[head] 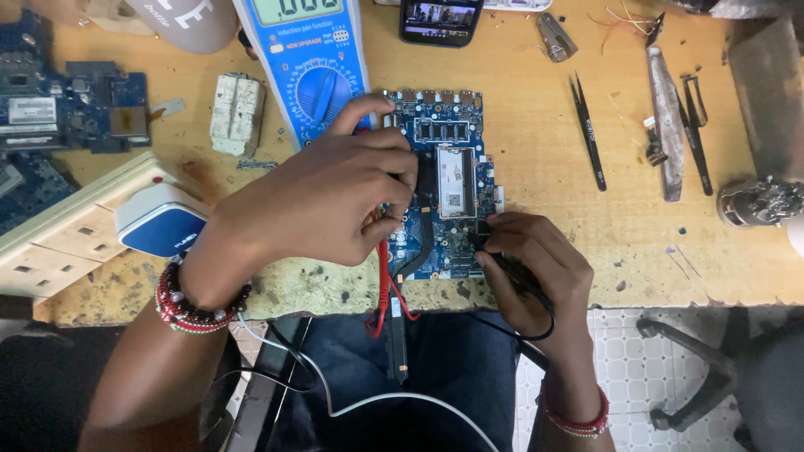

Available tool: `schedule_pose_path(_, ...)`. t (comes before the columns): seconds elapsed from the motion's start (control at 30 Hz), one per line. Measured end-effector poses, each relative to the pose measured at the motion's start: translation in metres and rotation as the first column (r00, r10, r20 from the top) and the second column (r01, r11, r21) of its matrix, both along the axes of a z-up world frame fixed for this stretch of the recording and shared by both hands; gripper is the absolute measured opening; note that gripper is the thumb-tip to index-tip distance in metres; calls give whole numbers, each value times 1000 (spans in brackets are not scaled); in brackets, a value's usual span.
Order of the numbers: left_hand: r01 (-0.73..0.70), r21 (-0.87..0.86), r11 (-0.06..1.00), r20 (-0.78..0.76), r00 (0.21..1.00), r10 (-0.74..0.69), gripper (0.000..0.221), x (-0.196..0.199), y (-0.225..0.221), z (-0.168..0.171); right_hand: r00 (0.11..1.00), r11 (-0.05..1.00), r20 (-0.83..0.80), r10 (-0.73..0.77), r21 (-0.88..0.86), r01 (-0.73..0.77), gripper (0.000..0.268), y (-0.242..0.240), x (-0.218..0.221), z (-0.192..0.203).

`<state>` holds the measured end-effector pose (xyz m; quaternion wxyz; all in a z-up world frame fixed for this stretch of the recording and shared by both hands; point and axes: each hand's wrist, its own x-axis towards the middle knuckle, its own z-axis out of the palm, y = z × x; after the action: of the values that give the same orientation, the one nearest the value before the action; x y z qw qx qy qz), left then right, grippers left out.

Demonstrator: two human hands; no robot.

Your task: Testing electrical components on a computer motherboard using a digital multimeter.

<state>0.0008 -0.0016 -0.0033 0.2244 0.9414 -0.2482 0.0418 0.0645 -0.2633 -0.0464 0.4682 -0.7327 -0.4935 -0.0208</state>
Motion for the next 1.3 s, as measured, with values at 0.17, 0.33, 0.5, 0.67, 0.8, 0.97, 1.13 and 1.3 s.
schedule_pose_path(0.17,-4,-37,999,3,1000,4,22,0,-1,0,999,999,31,-14,-40,15,9,-4,1,-4)
schedule_pose_path(0.33,-6,-17,1000,7,1000,6,21,-3,2,2,1000,999,6,-17,-41,17,8,0,-1,-3)
schedule_pose_path(0.5,-7,-6,1000,-9,1000,7,18,-2,1,1,1000,1000,22,-9,-22,10,8,0,0,-3)
schedule_pose_path(0.67,-9,-7,1000,-4,1000,9,13,-2,2,1,1000,999,17,-3,-34,3,9,0,0,-2)
schedule_pose_path(0.8,-8,-10,1000,-5,1000,8,15,-2,2,0,1000,999,18,-13,-32,14,8,0,-1,-2)
schedule_pose_path(0.97,1,-12,1000,18,1000,-1,18,-2,2,1,999,1000,39,-7,-20,8,10,0,1,-6)
schedule_pose_path(1.13,-6,-2,1000,10,1000,6,18,-6,4,4,1000,1000,-10,-3,-4,3,8,7,-4,-1)
schedule_pose_path(1.3,-10,16,1000,-31,999,11,18,-13,7,9,1000,999,3,-7,36,7,10,14,-8,-3)
